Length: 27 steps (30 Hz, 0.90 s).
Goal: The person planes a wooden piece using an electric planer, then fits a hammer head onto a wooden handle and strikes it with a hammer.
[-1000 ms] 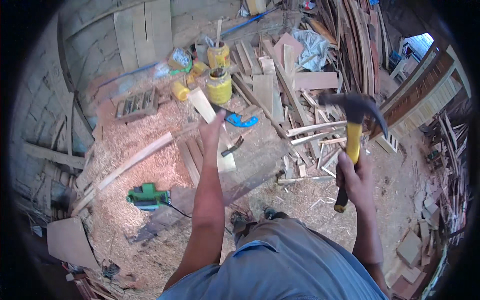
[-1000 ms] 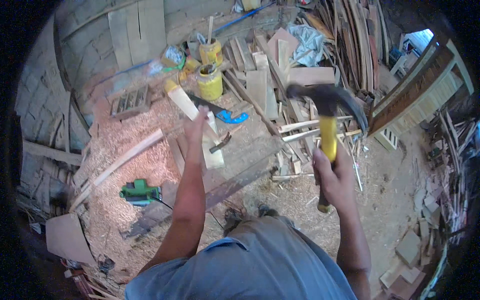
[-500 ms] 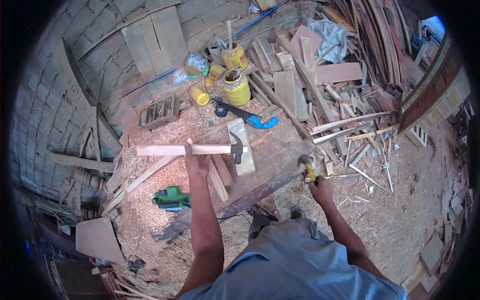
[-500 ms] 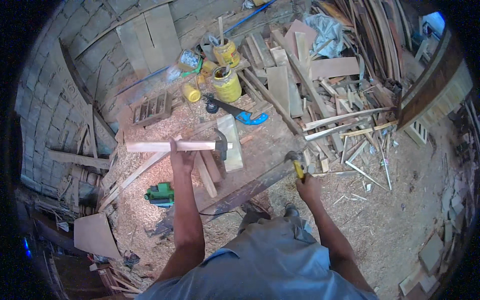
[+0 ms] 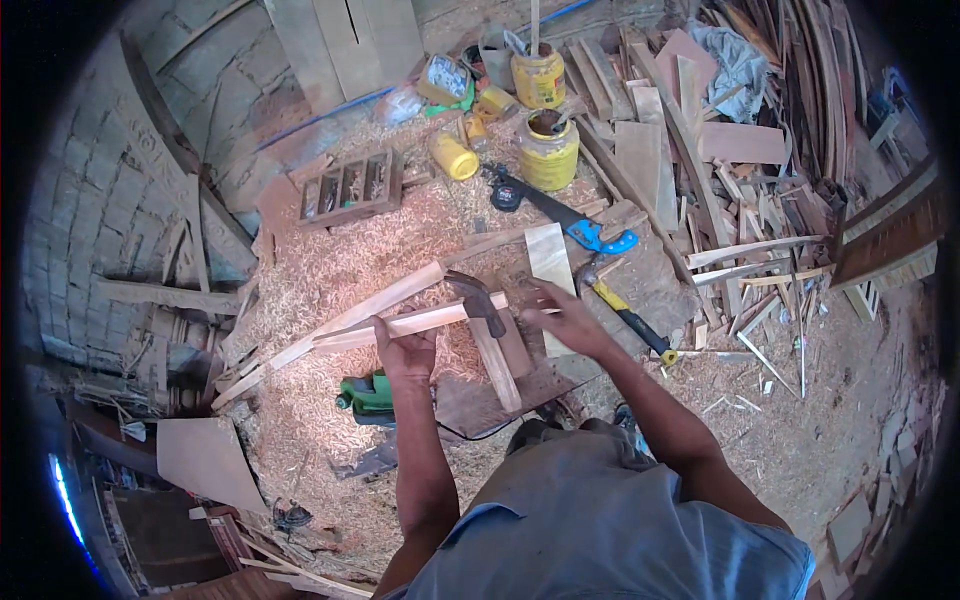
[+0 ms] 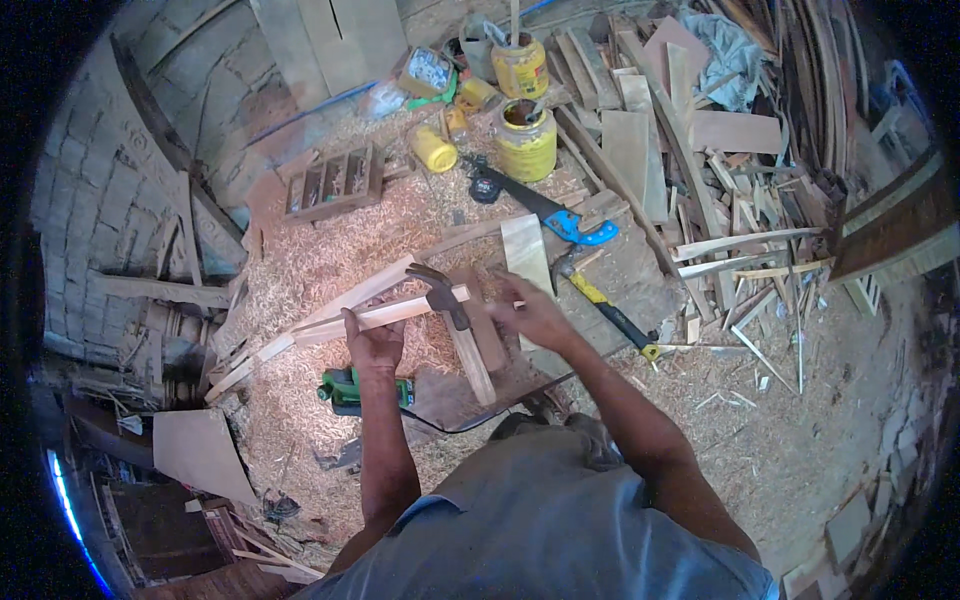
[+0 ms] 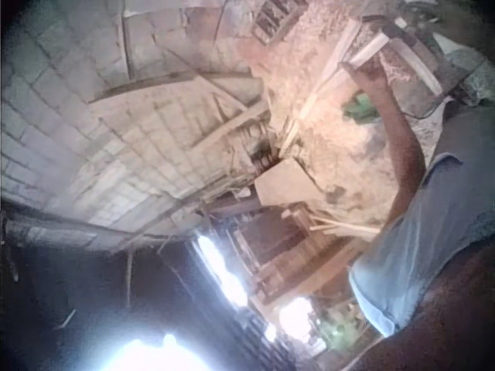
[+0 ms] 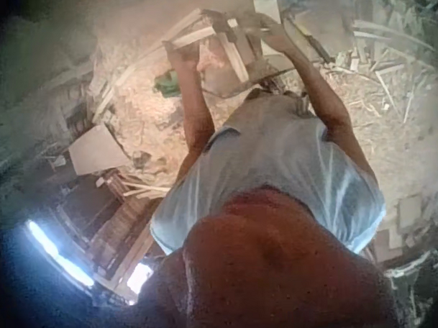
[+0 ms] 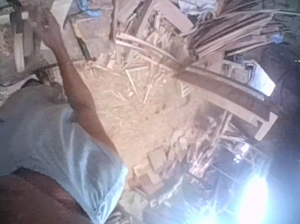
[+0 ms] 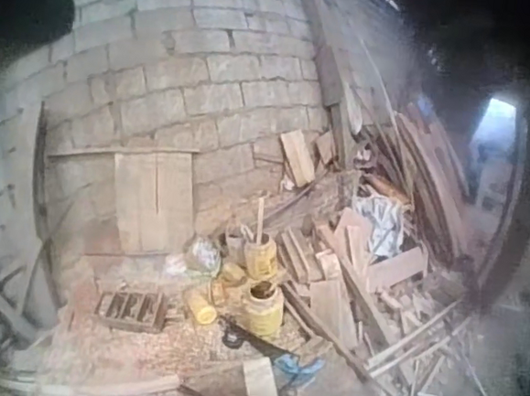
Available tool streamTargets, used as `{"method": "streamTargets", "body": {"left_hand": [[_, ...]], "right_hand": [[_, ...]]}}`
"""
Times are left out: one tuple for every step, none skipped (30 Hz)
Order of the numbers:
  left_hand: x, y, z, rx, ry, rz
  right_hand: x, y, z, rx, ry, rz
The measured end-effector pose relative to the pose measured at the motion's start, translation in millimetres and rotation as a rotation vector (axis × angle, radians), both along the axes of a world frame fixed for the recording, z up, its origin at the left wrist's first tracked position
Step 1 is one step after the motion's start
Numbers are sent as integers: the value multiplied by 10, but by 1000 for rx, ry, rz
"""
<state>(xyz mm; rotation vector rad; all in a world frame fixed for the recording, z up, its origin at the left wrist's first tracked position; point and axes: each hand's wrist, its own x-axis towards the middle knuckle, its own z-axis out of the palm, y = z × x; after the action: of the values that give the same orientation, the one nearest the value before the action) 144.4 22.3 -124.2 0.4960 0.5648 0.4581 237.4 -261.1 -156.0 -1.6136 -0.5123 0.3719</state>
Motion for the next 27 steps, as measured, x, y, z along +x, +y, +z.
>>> {"method": "streamTargets", "body": {"left_hand": [[-7,49,-41,-51,-9,7],[17,96,-78,-103,-23,12],[14,102,-129,-113,-21,10],[30,38,-158,-102,29,-34],[41,-43,-153,-91,81,-72],[68,-101,-136,-132,102,-82],[43,-63,-202,-144,103,-79],[15,-31,-273,-203,93,-86],[-5,3,-334,-261,81,-94],[32,-18,-303,-275,81,-105],[63,-37,-212,-386,-18,-178],[66,-28,-139,-490,-121,-243],[81,-8,-137,-496,-124,-247],[96,10,-129,-473,-161,-306],[114,30,-112,-449,-199,-365],[138,13,-72,-449,-201,-372],[147,-32,7,-435,-171,-369],[157,-69,94,-420,-141,-365],[157,-115,171,-419,-142,-367],[148,-134,265,-335,-85,-470],[145,-128,311,-249,-26,-569],[117,-76,308,-234,-28,-551],[85,-19,301,-127,87,-786],[50,58,302,-16,209,-1015],[1,139,309,-5,212,-1000],[-29,205,304,156,284,-1074],[-18,275,311,317,357,-1143]], "right_hand": [[-75,173,128,-10,7,0],[-135,329,276,139,162,59],[-174,429,341,289,315,116],[-171,466,325,280,312,108],[-184,492,295,218,367,105],[-198,522,269,157,422,102],[-254,555,320,145,425,103],[-315,571,376,117,282,64],[-354,581,446,90,138,26],[-361,544,622,75,138,15],[-377,513,853,6,55,25],[-396,519,1022,-58,-28,45],[-397,541,1085,-64,-30,41],[-393,564,1135,-103,-64,19],[-386,586,1187,-141,-99,-4],[-380,596,1231,-142,-102,-11],[-371,608,1270,-143,-107,-16],[-362,616,1322,-142,-113,-21],[-371,593,1389,-140,-115,-23],[-367,573,1482,-131,-113,-33],[-358,538,1587,-120,-112,-42],[-355,477,1706,-157,-80,-30],[-349,422,1817,-158,-118,-58],[-335,369,1890,-156,-155,-87],[-315,309,1910,-151,-135,-116],[-290,252,1916,-153,-113,-151],[-272,203,1936,-148,-116,-144]]}}
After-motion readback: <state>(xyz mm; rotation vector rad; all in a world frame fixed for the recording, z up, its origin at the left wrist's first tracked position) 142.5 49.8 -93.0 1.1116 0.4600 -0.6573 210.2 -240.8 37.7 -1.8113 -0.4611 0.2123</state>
